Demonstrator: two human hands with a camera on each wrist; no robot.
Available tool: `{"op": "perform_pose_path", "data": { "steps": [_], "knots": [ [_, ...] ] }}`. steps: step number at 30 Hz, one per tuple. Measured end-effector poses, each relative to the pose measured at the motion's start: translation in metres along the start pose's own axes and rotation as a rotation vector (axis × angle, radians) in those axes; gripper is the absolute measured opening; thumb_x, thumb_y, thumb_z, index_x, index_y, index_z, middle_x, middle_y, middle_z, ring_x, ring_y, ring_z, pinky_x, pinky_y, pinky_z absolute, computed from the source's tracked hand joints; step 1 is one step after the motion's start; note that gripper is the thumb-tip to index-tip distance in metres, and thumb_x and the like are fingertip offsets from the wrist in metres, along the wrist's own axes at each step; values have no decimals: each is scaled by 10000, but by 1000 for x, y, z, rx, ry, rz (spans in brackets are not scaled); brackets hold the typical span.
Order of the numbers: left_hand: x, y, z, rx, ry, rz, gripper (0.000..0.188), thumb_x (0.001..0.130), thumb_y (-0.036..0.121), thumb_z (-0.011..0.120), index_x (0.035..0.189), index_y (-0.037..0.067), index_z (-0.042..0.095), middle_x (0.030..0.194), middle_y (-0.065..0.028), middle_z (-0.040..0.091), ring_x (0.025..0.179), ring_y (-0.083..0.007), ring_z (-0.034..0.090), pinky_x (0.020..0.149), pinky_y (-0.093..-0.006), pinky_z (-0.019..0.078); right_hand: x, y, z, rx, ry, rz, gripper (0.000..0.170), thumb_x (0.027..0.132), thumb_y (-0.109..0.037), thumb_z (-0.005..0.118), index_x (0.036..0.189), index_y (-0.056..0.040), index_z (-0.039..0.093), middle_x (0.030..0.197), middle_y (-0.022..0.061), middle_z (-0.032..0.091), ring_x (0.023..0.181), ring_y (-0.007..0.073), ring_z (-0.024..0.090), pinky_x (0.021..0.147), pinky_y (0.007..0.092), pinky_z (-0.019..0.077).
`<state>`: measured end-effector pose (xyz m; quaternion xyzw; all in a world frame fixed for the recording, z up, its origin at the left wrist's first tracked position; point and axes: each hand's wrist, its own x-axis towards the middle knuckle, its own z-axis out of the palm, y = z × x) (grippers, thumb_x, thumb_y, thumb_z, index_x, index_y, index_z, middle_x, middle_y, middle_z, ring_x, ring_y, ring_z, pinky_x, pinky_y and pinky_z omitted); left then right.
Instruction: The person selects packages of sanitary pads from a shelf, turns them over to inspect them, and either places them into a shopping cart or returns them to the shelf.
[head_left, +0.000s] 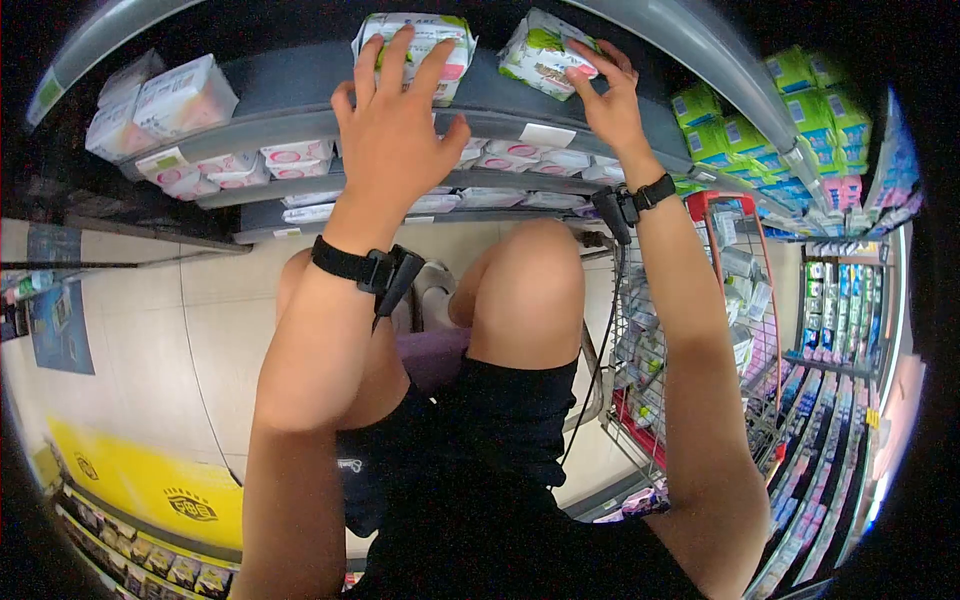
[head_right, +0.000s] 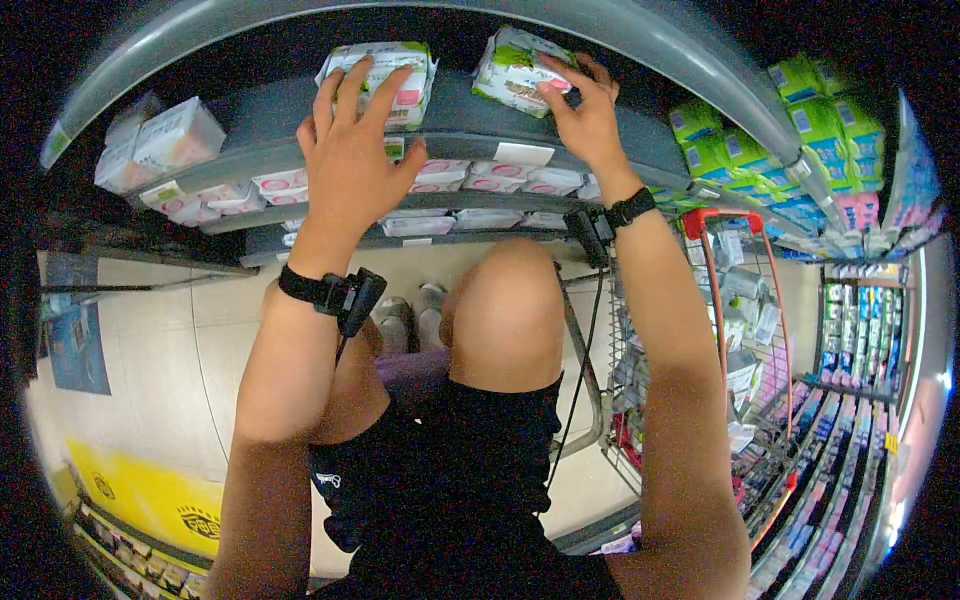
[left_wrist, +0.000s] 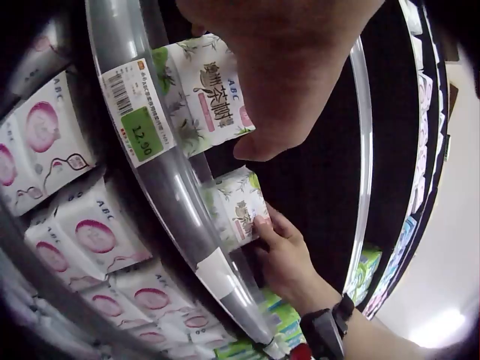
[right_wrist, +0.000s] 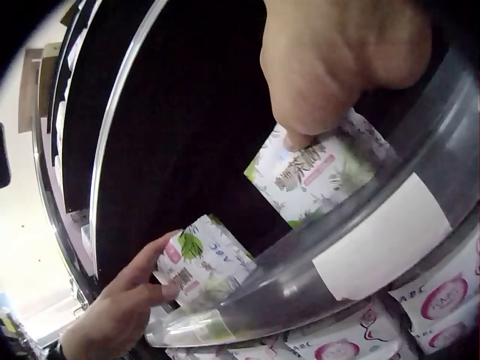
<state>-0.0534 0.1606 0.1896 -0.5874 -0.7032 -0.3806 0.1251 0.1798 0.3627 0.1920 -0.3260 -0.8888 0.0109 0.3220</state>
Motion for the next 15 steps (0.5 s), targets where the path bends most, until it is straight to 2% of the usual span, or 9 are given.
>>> {"op": "perform_pose_path", "data": {
  "steps": [1,4,5,8,9,12,13,15],
  "knots": [
    [1,1,-1,-1,-15,-9,682,713,290,724,1363,241,523,1450,-102,424,1362,-341,332,1003,-548,319,2,-1,-2,-124,31,-31,372,873,-239,707,1244,-237,679,1340,159,532,1242,282,479,1039,409,392],
    [2,3,-2,-11,-45,-24,717,717,311,734,1392,265,495,1476,-93,401,1373,-356,314,1024,-558,308,13,4,0,235,-108,181,367,880,-184,678,1244,-230,677,1349,147,514,1152,240,541,926,354,494],
    [3,3,-3,-10,-49,-27,722,717,312,734,1395,266,492,1477,-93,400,1374,-356,313,1024,-558,309,16,8,7,140,-44,80,370,884,-146,654,1246,-220,673,1346,137,510,1059,215,586,823,306,544],
    [3,1,-5,-22,-48,-26,728,713,302,733,1398,265,491,1479,-91,399,1372,-356,317,1020,-551,314,27,-17,9,176,-97,173,396,886,-160,663,1281,-179,641,1364,142,498,1055,241,597,848,314,537],
    [3,0,-5,-25,-47,-22,728,713,299,734,1399,264,491,1480,-90,398,1370,-354,318,1018,-549,315,33,-25,10,213,-167,214,426,904,-212,651,1324,-162,599,1351,168,517,1114,260,584,861,325,526],
    [2,-1,-6,-44,-47,-23,725,708,280,737,1392,261,497,1481,-87,394,1366,-349,325,1013,-541,319,47,-44,19,142,-277,219,469,926,-284,615,1366,-139,549,1341,197,536,1159,306,568,930,355,491],
    [2,0,-6,-40,-54,-30,723,707,277,737,1389,260,498,1481,-87,393,1366,-348,325,1013,-541,318,52,-53,22,134,-278,178,536,968,-425,522,1388,-92,512,1344,227,540,1213,362,534,1025,386,420],
    [3,0,-6,-44,-57,-36,722,705,271,739,1385,250,497,1479,-87,394,1368,-348,323,1007,-548,321,60,-61,33,137,-253,175,588,984,-494,456,1384,-65,508,1372,232,521,1256,380,501,1067,398,375]
  ]
}}
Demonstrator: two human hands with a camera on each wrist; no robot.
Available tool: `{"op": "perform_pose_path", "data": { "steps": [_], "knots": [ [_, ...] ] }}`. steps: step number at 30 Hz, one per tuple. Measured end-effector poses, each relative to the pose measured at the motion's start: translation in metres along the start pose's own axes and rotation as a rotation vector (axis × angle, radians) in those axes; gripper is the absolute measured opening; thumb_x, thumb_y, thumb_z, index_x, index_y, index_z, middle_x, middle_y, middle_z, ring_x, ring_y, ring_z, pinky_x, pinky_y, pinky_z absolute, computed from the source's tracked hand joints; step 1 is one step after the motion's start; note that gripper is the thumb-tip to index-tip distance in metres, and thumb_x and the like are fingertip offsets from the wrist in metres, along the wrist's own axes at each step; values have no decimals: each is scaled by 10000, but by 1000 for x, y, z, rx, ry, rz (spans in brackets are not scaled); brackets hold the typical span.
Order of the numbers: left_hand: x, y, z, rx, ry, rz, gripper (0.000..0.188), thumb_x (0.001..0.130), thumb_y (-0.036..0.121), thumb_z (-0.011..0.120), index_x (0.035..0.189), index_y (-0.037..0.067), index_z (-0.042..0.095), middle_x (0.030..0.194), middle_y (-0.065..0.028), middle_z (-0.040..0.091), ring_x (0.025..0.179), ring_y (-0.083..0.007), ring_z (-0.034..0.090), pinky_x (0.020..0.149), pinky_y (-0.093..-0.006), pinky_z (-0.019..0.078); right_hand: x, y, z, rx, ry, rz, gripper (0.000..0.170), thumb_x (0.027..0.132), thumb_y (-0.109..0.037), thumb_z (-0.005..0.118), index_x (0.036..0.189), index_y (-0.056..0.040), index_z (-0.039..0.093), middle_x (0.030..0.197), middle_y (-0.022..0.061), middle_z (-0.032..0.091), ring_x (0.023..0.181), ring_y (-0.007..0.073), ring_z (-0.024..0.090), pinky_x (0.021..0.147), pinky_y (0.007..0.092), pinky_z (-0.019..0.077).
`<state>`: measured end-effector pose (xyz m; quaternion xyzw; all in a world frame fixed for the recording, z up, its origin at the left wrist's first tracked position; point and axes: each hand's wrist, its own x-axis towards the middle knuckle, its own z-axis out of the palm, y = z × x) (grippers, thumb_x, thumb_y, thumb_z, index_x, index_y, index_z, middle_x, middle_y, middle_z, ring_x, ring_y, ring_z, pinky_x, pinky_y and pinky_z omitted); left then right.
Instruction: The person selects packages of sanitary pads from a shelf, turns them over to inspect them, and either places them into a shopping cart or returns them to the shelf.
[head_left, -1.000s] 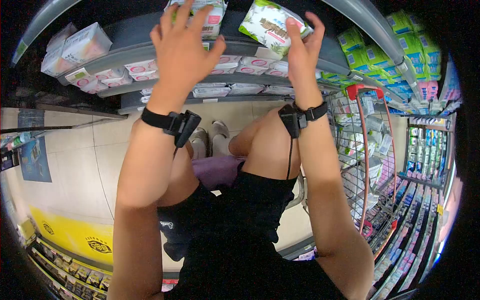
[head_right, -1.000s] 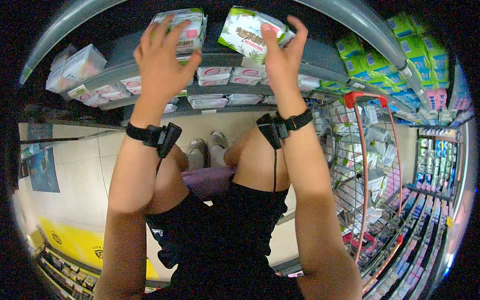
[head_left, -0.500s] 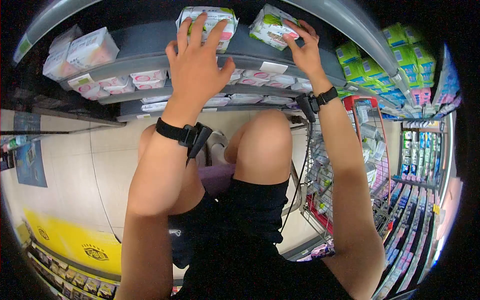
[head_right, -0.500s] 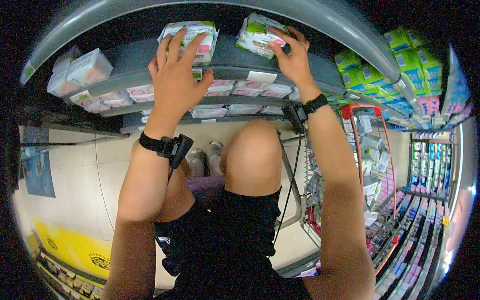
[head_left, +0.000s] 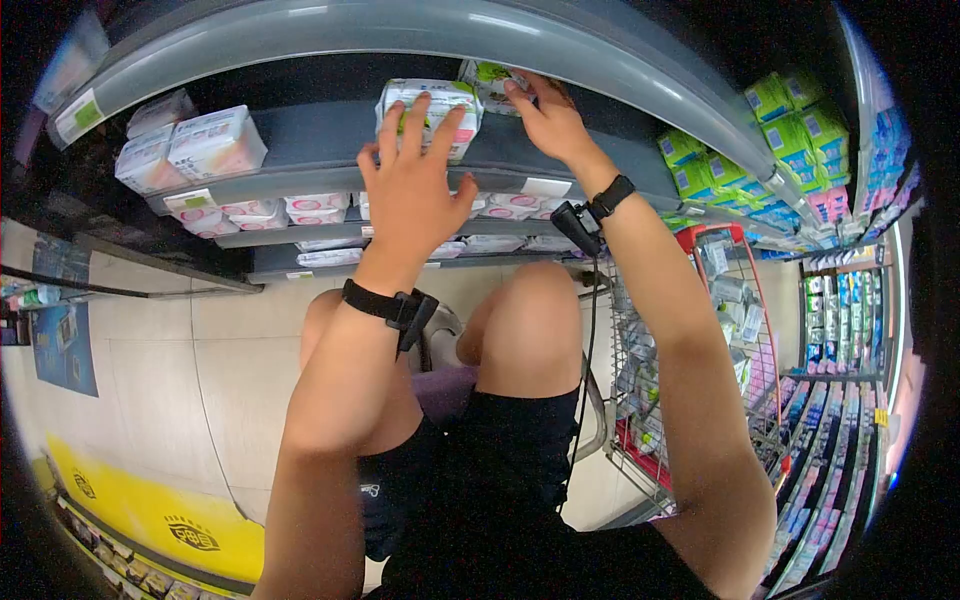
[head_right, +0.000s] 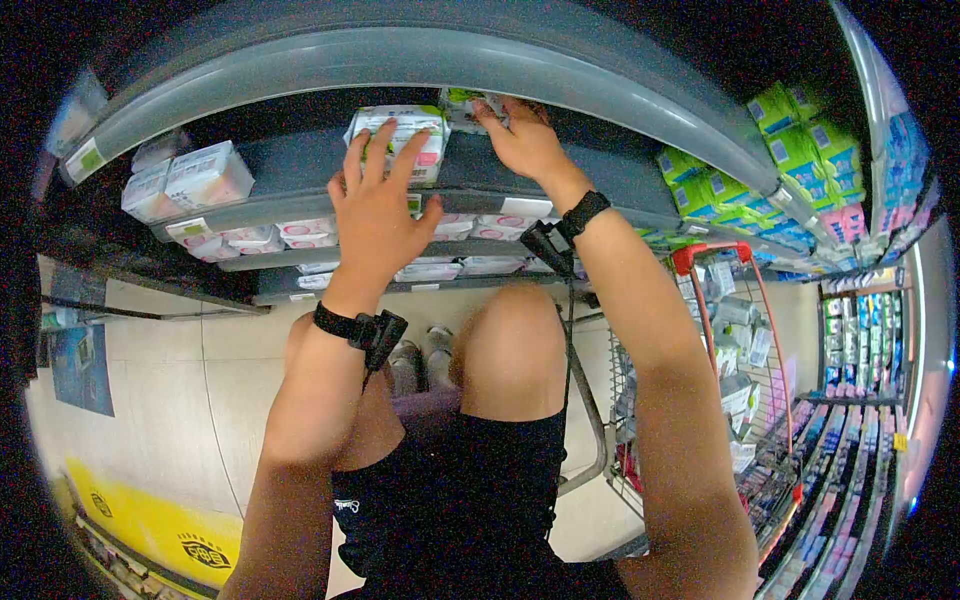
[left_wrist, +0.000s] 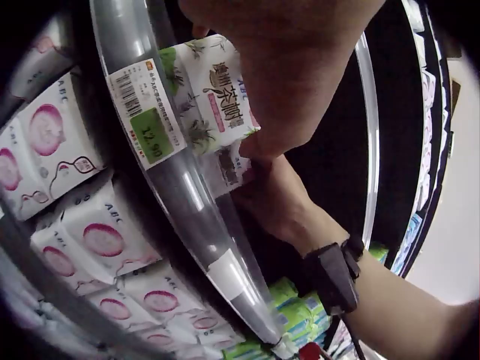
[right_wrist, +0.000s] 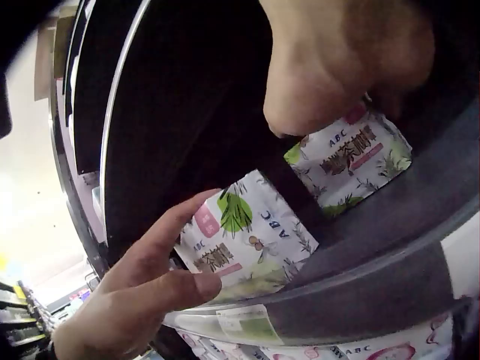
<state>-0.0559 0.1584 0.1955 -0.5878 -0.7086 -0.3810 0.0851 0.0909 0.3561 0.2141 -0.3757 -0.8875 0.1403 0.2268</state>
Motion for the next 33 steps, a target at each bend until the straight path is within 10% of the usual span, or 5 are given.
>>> {"op": "perform_pose_path", "data": {
  "steps": [23,33],
  "knots": [
    [4,-3,8,3,40,-36,694,668,274,763,1316,187,532,1433,-106,427,1349,-345,340,940,-526,361,19,-63,19,121,-325,-135,690,1015,-581,273,1461,-78,432,1510,182,389,1440,323,277,1167,383,228],
    [3,-1,9,5,26,-49,690,658,266,758,1305,158,545,1453,-125,404,1382,-340,305,982,-530,326,9,-77,8,143,-359,-183,727,983,-571,409,1479,-39,379,1528,224,346,1450,369,252,1184,401,200]
  ]
}}
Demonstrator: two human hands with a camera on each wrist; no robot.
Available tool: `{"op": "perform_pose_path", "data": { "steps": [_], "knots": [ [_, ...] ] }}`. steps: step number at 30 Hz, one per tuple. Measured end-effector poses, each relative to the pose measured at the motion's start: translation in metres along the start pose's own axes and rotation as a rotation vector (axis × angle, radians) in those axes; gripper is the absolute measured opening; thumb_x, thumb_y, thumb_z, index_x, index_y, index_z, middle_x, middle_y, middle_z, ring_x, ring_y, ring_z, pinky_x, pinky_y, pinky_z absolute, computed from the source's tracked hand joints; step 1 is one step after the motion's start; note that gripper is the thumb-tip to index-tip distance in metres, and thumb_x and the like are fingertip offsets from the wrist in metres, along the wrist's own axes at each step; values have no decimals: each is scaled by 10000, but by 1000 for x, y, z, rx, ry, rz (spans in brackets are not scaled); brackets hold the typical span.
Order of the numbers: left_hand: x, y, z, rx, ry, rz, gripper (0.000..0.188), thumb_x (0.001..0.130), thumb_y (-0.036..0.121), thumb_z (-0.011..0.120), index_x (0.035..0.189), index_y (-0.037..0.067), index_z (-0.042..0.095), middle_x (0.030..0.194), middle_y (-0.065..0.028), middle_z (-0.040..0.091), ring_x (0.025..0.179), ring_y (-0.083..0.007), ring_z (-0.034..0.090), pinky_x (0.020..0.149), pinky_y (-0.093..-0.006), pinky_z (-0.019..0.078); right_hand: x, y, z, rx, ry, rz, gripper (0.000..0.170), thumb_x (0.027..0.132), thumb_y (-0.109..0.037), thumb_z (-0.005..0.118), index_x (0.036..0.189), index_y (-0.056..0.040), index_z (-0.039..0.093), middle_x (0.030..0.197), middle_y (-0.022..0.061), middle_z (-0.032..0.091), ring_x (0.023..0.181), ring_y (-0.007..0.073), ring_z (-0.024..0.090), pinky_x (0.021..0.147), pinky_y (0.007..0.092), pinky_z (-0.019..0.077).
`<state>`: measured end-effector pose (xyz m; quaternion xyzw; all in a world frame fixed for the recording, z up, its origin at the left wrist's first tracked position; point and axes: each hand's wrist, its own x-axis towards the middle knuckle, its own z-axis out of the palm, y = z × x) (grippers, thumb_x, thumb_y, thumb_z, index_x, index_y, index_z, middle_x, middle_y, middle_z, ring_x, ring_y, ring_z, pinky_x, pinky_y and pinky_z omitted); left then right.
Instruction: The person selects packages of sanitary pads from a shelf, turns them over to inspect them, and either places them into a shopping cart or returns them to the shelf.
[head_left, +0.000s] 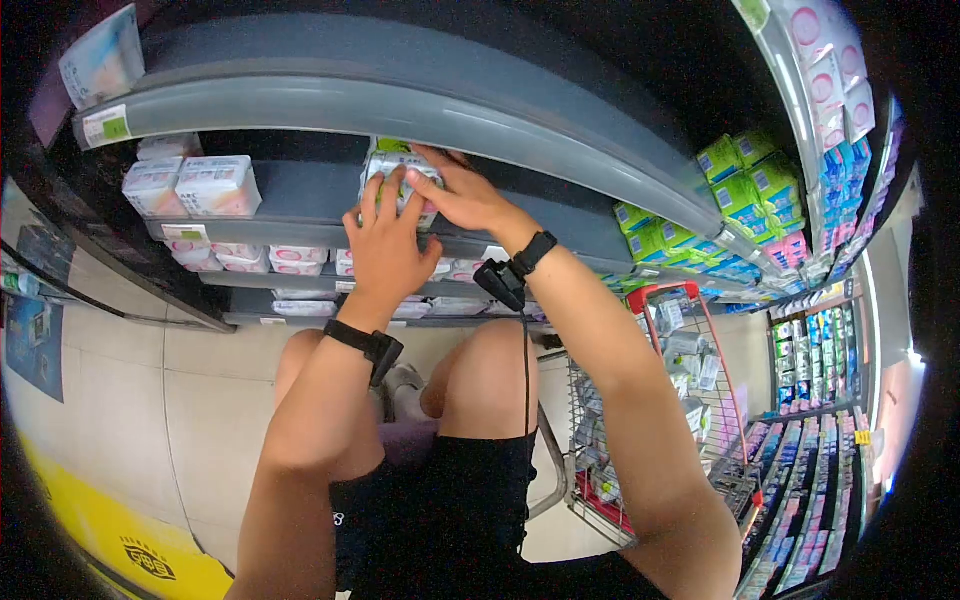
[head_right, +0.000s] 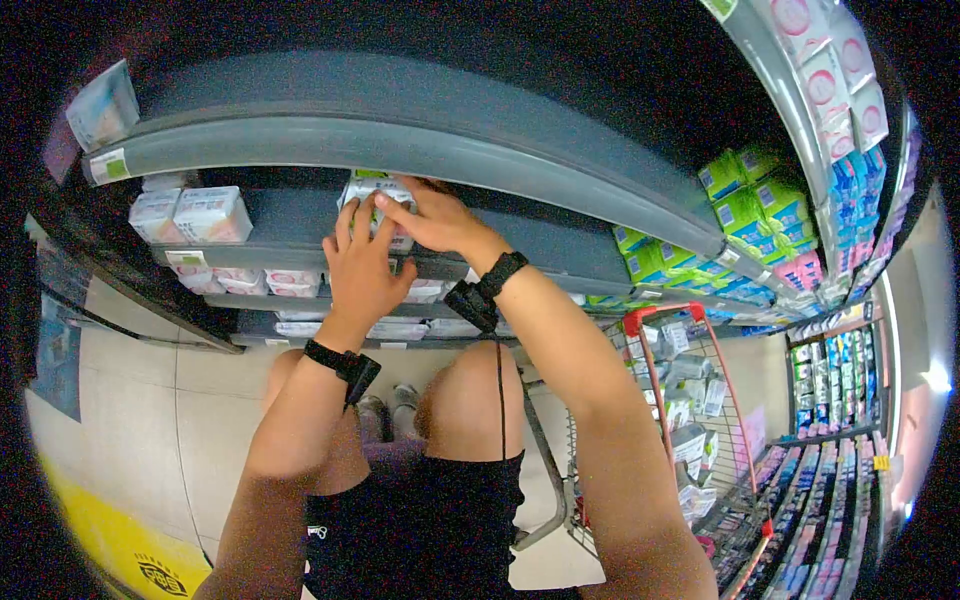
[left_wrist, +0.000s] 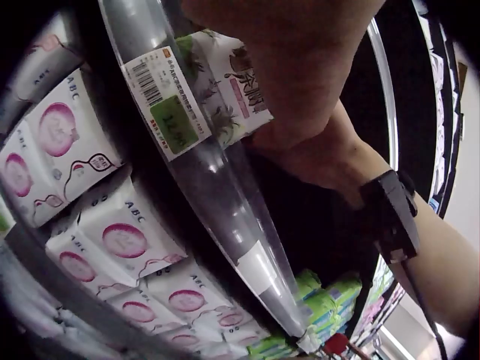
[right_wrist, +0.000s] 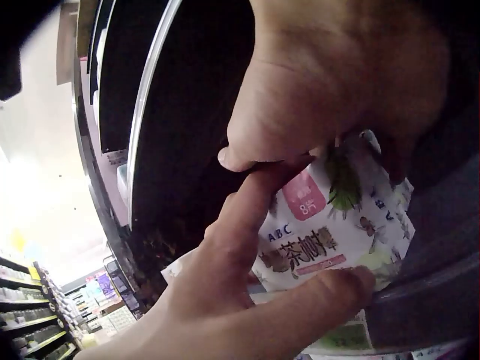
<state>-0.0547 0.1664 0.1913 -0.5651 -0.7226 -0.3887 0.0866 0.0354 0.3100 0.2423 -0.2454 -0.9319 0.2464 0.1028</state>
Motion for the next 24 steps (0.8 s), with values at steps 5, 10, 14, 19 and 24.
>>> {"op": "perform_pose_path", "data": {
  "steps": [5,10,14,19,24],
  "knots": [
    [-2,1,-6,-11,-2,28,732,663,276,767,1341,171,511,1478,-103,378,1386,-346,293,1004,-540,305,-15,11,-7,27,35,-94,676,990,-512,440,1460,-28,389,1510,232,369,1407,386,338,1150,413,281],
    [-9,6,-17,-131,73,26,696,669,260,743,1325,184,527,1468,-87,398,1384,-351,295,1015,-544,265,-80,17,-30,-64,165,-122,539,983,-405,541,1377,-41,494,1460,207,431,1333,356,449,1100,404,361],
    [-17,14,-24,-252,152,74,573,682,237,715,1236,172,585,1355,-70,483,1295,-330,365,992,-498,271,-157,47,-83,421,228,504,362,948,-323,594,1239,-108,601,1267,63,602,1112,198,580,919,360,479],
    [-21,32,-4,-475,82,228,311,706,173,700,1008,128,644,1094,-64,575,1119,-305,469,924,-444,342,-280,118,-169,619,522,816,280,931,-338,582,1079,-102,611,1106,43,651,1010,180,615,808,323,473],
    [-22,53,9,-646,17,316,116,723,119,683,817,86,622,821,-60,606,879,-279,557,792,-399,416,-448,197,-218,460,512,1123,297,918,-378,597,1040,-113,649,876,-2,648,804,114,570,711,301,446]
  ]
}}
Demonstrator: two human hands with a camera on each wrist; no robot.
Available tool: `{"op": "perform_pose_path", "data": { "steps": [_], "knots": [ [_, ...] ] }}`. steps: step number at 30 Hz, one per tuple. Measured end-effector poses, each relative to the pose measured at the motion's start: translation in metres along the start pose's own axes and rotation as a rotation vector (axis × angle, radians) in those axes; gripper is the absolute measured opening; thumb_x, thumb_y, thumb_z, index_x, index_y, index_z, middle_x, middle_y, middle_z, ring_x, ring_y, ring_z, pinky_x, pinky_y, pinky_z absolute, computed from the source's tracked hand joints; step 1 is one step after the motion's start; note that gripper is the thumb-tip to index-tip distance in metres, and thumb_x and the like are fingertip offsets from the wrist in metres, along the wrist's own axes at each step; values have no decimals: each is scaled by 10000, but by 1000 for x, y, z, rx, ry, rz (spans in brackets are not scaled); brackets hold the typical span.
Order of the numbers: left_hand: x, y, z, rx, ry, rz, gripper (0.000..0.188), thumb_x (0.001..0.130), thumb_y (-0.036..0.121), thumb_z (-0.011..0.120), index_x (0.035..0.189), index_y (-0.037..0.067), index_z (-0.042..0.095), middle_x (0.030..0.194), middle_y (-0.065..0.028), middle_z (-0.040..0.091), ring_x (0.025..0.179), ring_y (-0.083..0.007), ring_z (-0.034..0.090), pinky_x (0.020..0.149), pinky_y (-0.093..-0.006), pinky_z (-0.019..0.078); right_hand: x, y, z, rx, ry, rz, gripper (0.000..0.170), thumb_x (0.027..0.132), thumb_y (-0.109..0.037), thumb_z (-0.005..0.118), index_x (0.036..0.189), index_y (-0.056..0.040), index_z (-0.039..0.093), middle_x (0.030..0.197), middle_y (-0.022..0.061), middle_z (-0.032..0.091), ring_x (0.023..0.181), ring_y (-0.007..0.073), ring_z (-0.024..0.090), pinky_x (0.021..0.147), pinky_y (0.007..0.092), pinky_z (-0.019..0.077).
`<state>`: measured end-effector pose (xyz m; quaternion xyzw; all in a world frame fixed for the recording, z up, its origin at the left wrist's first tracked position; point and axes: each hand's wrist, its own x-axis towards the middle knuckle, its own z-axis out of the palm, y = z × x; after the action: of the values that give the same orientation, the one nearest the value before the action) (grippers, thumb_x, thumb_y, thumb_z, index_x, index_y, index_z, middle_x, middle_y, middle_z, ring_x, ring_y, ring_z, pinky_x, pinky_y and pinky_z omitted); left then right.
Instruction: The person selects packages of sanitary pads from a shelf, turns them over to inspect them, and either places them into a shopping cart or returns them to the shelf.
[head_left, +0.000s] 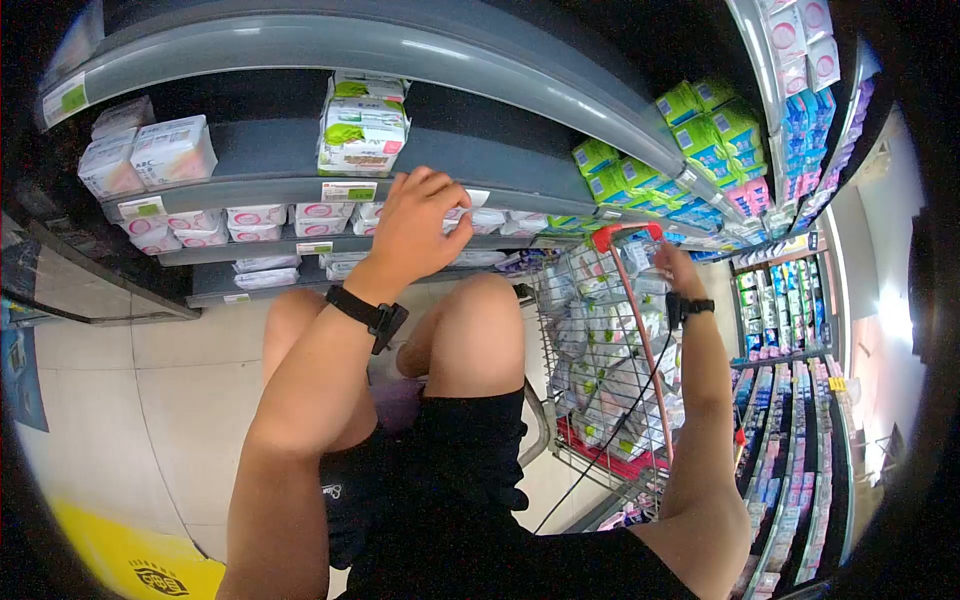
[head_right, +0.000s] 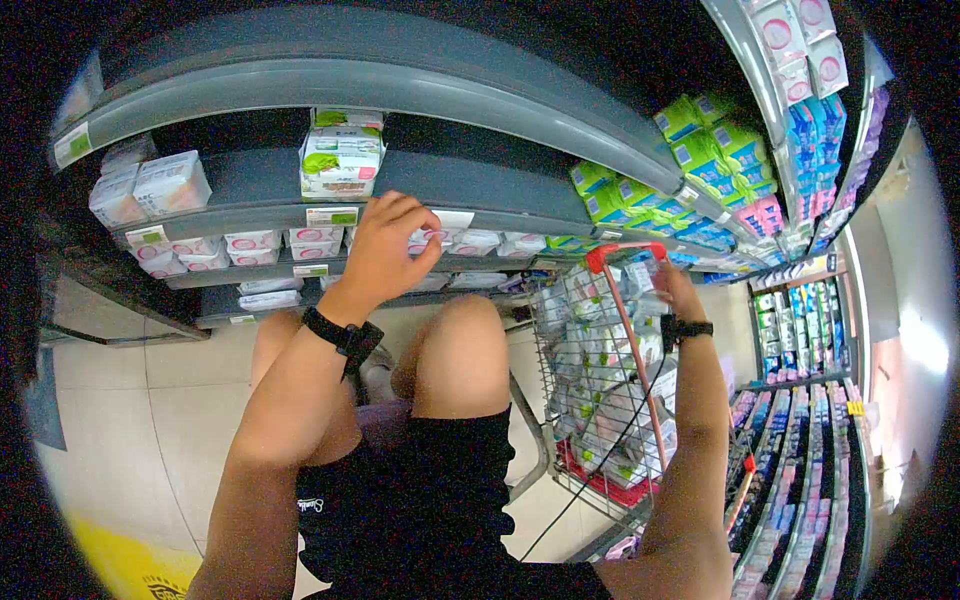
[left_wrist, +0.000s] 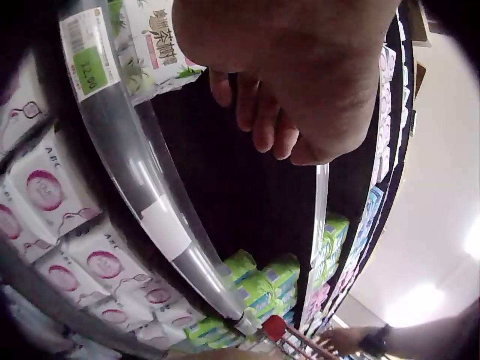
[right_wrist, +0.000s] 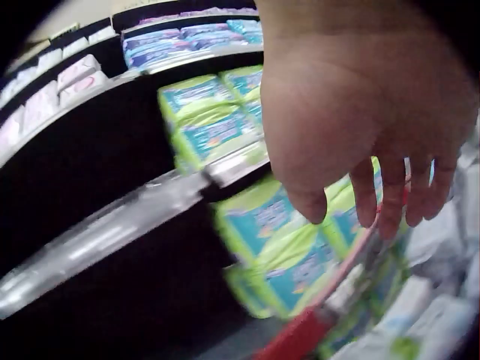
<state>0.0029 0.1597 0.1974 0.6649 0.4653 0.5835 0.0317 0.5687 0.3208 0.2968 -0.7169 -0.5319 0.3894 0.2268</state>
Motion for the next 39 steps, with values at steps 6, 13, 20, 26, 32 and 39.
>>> {"op": "perform_pose_path", "data": {
  "steps": [6,13,20,26,32,39],
  "knots": [
    [6,8,20,-113,-37,-32,93,733,114,678,778,81,604,773,-59,599,814,-272,566,762,-400,428,-22,136,-62,-943,-191,222,643,786,-513,691,1165,1,618,866,54,667,753,155,586,634,315,448],
    [11,16,55,-210,-107,5,89,734,105,673,770,76,596,747,-63,602,777,-269,571,735,-391,442,-75,110,-16,-773,-103,129,725,727,-437,777,1196,42,500,891,105,654,737,186,610,661,332,507],
    [11,30,68,-253,-149,3,85,736,105,669,762,71,596,753,-68,610,773,-268,574,729,-384,457,-86,86,-13,-658,-159,221,1183,684,-385,839,1474,136,129,1208,236,595,1004,255,637,821,332,526],
    [11,31,75,-298,-171,-16,88,740,115,669,761,69,596,757,-72,611,770,-270,574,732,-381,462,-103,60,12,-657,-151,270,1273,631,-476,858,1462,164,137,1345,307,504,1218,323,547,991,350,460],
    [9,30,76,-332,-230,-9,96,754,128,670,768,68,597,766,-86,616,772,-279,581,730,-393,463,-50,157,-26,-1017,52,-100,1186,635,-386,896,1447,133,204,1262,301,558,1116,330,594,937,356,497],
    [8,29,68,-309,-282,-31,115,771,155,674,776,68,598,755,-90,616,784,-282,590,734,-397,465,-76,97,7,-708,-136,-14,982,655,-325,901,1408,-61,330,1103,230,639,954,287,657,784,381,534]
  ]
}}
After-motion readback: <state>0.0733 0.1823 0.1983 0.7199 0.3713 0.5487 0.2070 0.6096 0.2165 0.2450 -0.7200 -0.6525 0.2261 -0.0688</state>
